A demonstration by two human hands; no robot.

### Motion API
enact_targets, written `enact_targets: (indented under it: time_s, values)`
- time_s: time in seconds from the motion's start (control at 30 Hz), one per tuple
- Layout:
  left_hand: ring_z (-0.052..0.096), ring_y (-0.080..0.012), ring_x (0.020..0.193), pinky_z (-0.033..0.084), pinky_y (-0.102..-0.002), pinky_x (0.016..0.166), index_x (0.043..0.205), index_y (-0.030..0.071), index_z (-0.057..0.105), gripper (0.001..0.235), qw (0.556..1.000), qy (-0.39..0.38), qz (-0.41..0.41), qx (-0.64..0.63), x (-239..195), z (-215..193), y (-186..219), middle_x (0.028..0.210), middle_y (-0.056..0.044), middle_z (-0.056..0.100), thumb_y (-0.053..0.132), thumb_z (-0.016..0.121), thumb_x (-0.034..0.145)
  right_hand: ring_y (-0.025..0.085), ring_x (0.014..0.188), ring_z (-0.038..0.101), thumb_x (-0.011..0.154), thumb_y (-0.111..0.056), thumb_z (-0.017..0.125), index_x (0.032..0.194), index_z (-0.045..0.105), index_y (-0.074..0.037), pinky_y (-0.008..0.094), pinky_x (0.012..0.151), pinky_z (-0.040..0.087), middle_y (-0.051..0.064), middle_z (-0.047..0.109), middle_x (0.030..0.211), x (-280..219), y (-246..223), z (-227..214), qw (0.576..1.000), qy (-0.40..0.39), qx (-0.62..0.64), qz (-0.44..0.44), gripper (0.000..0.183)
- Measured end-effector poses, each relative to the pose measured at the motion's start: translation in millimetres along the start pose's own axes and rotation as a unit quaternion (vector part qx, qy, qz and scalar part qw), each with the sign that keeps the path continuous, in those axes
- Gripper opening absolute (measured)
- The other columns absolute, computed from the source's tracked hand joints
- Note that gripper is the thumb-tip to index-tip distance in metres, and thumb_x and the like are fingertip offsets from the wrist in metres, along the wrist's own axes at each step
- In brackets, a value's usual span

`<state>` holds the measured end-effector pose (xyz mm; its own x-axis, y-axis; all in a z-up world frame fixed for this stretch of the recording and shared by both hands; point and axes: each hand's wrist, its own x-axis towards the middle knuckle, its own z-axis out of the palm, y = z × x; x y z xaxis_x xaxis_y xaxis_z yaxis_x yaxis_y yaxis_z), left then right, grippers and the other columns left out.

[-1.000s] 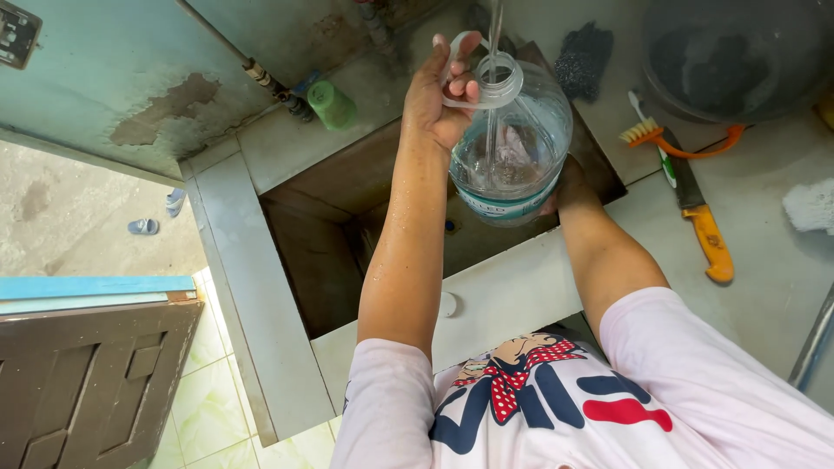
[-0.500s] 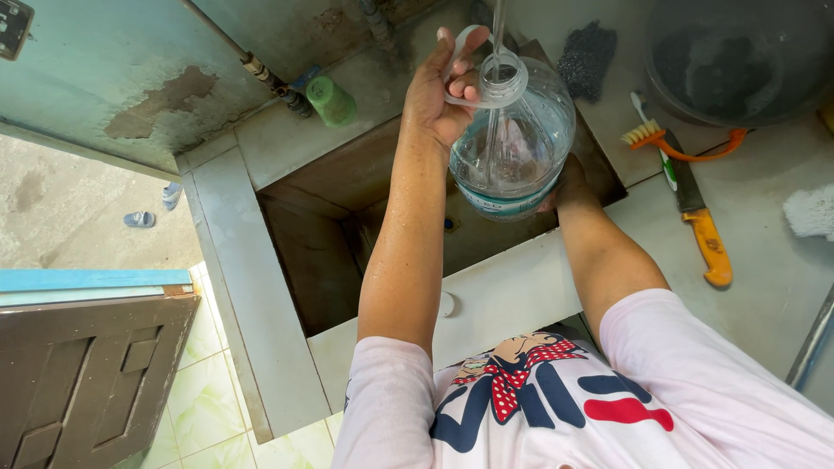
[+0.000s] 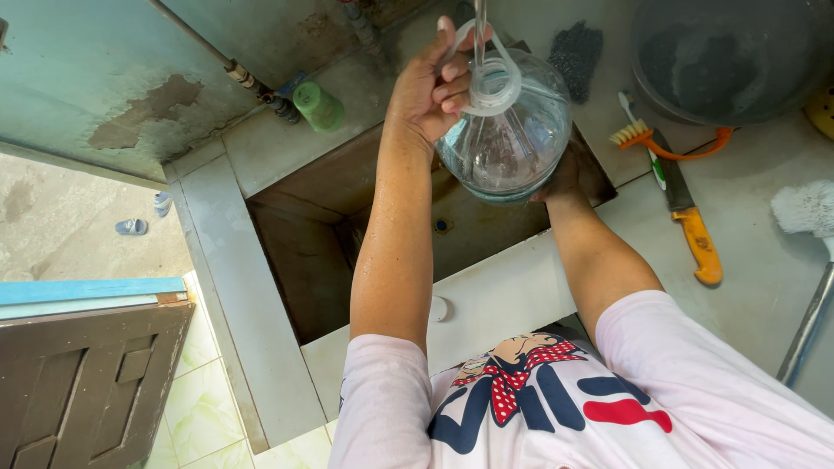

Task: Washing and scrubbing a large plastic water bottle and its cap in a sink.

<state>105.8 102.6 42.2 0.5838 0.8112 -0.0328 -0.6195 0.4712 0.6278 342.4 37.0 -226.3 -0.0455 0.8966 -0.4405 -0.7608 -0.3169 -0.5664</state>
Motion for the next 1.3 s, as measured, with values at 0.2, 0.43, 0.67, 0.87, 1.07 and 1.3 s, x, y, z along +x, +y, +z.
enact_targets:
  time_s: [0.2, 0.43, 0.67, 0.87, 1.07, 1.3]
  values:
    - [0.033, -0.0024, 0.046, 0.028, -0.021, 0.041, 0.122, -0.006, 0.069, 0.055, 0.998, 0.051, 0.013, -0.019, 0, -14, 5, 0.063, 0.007, 0.047, 0.045, 0.069, 0.1, 0.032, 0.122, 0.064, 0.1, -0.042, 0.05, 0.137, 0.062, -0.005, 0.048, 0.103, 0.054, 0.017, 0.066, 0.136, 30, 10, -21, 0.997, -0.03, 0.07, -0.014, 0.054]
    - [0.036, -0.0045, 0.052, 0.031, -0.023, 0.046, 0.114, -0.006, 0.073, 0.051, 0.988, 0.148, 0.035, 0.031, -8, -19, 15, 0.069, 0.004, 0.05, 0.043, 0.071, 0.097, 0.033, 0.122, 0.065, 0.094, -0.045, 0.05, 0.133, 0.064, -0.006, 0.05, 0.103, 0.055, 0.015, 0.066, 0.136, 6, -2, 10, 0.997, 0.017, 0.047, 0.064, 0.057]
    - [0.037, -0.0051, 0.05, 0.034, -0.024, 0.045, 0.111, -0.005, 0.076, 0.05, 0.98, 0.176, 0.051, 0.081, -12, -2, 13, 0.079, -0.003, 0.059, 0.043, 0.07, 0.096, 0.035, 0.129, 0.059, 0.097, -0.05, 0.048, 0.141, 0.057, -0.007, 0.053, 0.106, 0.053, 0.016, 0.058, 0.144, -6, -8, 22, 0.996, -0.06, 0.066, 0.029, 0.062]
    - [0.045, -0.0077, 0.044, 0.046, -0.027, 0.042, 0.107, -0.004, 0.078, 0.05, 0.968, 0.163, 0.065, 0.182, -12, 43, 10, 0.081, -0.011, 0.07, 0.044, 0.068, 0.095, 0.036, 0.136, 0.053, 0.1, -0.054, 0.046, 0.148, 0.051, -0.009, 0.055, 0.109, 0.051, 0.016, 0.052, 0.15, -12, -10, 26, 0.989, -0.119, 0.09, -0.005, 0.067]
    - [0.062, -0.0128, 0.069, 0.049, -0.03, 0.065, 0.106, -0.004, 0.081, 0.052, 0.899, 0.255, 0.196, 0.297, 5, 9, -19, 0.083, -0.013, 0.075, 0.046, 0.068, 0.097, 0.035, 0.13, 0.057, 0.101, -0.049, 0.047, 0.145, 0.056, -0.007, 0.054, 0.108, 0.05, 0.016, 0.058, 0.145, -5, -11, 22, 0.979, -0.127, 0.147, 0.059, 0.061]
    - [0.068, -0.0234, 0.113, 0.051, -0.04, 0.105, 0.132, -0.003, 0.066, 0.064, 0.915, 0.231, 0.304, 0.13, -17, 25, -61, 0.113, -0.015, 0.076, 0.052, 0.066, 0.1, 0.033, 0.127, 0.061, 0.099, -0.043, 0.042, 0.14, 0.059, -0.004, 0.048, 0.108, 0.053, 0.017, 0.063, 0.141, 45, 12, -36, 0.992, -0.017, 0.121, 0.011, 0.06]
